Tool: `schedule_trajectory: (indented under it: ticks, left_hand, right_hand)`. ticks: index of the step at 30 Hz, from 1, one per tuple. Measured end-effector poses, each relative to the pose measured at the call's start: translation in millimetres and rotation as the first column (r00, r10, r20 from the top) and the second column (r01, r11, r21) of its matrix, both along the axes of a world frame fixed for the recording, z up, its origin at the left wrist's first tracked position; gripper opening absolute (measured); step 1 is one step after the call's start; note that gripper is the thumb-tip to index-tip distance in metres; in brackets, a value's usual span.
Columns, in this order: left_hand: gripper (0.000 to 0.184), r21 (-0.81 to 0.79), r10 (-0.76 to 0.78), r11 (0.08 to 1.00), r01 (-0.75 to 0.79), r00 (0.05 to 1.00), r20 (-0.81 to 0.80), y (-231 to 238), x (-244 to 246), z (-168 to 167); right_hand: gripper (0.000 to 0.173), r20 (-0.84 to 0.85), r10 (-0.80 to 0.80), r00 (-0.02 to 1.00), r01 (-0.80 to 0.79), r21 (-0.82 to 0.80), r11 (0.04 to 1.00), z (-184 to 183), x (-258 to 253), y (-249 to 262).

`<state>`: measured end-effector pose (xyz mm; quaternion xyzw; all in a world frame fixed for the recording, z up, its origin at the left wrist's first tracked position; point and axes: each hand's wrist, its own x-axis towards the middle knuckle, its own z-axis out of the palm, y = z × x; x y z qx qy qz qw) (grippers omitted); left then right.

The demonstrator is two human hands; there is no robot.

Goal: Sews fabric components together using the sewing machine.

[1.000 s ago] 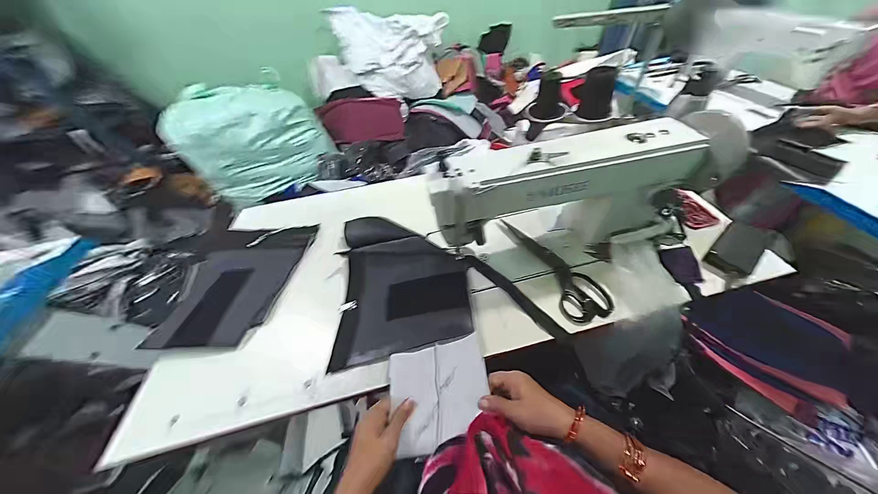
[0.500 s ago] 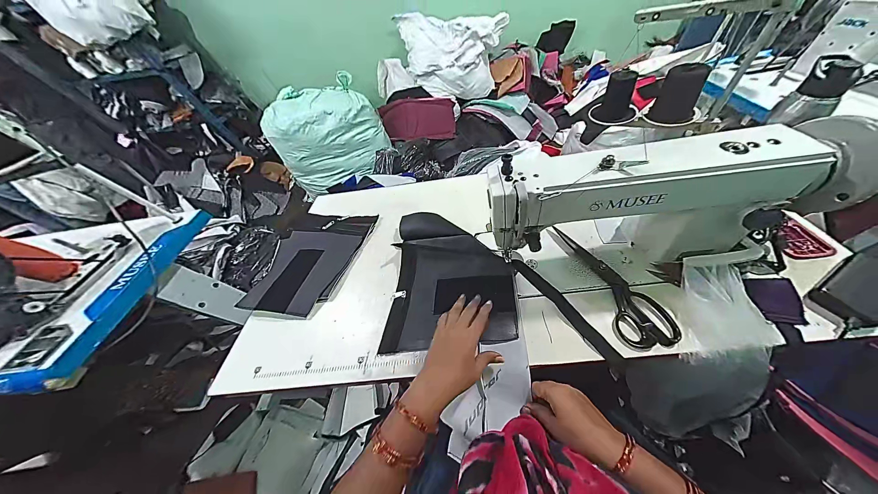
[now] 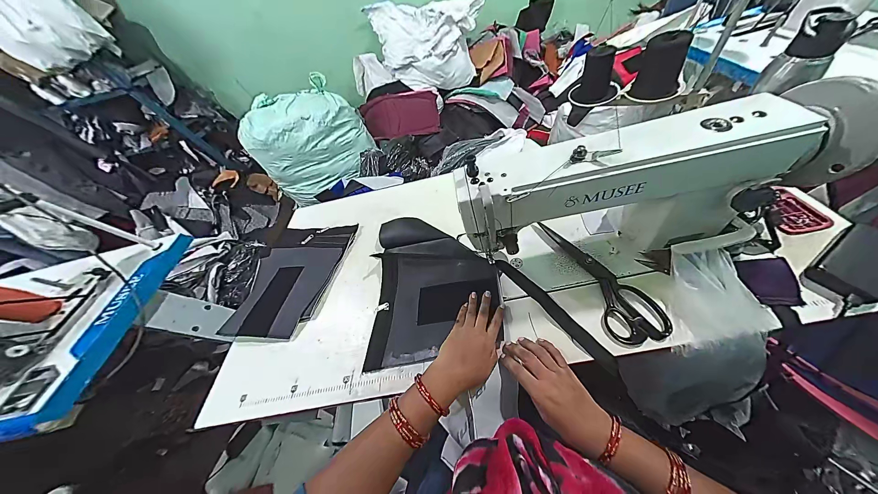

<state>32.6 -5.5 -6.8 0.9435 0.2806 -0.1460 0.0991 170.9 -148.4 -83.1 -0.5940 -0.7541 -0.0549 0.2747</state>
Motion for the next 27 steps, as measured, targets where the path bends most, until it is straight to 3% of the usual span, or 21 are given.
schedule_trajectory:
  ticks: [2,5,9,23,25,27]
  left_hand:
    - [0.085,0.003,-0.019,1.0,0.019,1.0,0.009,4.1,-3.3,0.5]
    - [0.078,0.006,0.063,0.998,-0.065,0.99,0.124,10.7,-3.5,-0.7]
    - [0.089,-0.086,0.256,0.962,-0.259,0.966,-0.037,5.3,20.6,10.1]
    - [0.071,-0.066,0.296,0.952,-0.298,0.955,-0.032,-5.4,30.5,12.5]
    - [0.068,-0.059,0.25,0.967,-0.247,0.967,0.052,-2.4,24.2,7.2]
    - [0.089,-0.05,0.233,0.972,-0.227,0.951,0.204,4.4,20.4,1.8]
  right_hand:
    - [0.037,-0.04,0.018,0.999,-0.018,0.013,1.0,1.1,0.4,5.6]
    - [0.034,-0.076,0.043,0.996,-0.04,0.042,0.998,-1.6,-1.7,13.2]
    - [0.039,-0.063,0.057,0.996,-0.052,0.074,0.996,-4.2,-4.7,17.5]
    - [0.034,-0.096,0.068,0.993,-0.056,0.119,0.991,-10.5,-8.0,15.6]
    - [0.031,-0.114,0.076,0.99,-0.059,0.146,0.987,-10.1,-7.1,15.5]
    - [0.026,-0.138,0.083,0.987,-0.055,0.192,0.98,-8.4,-6.5,15.9]
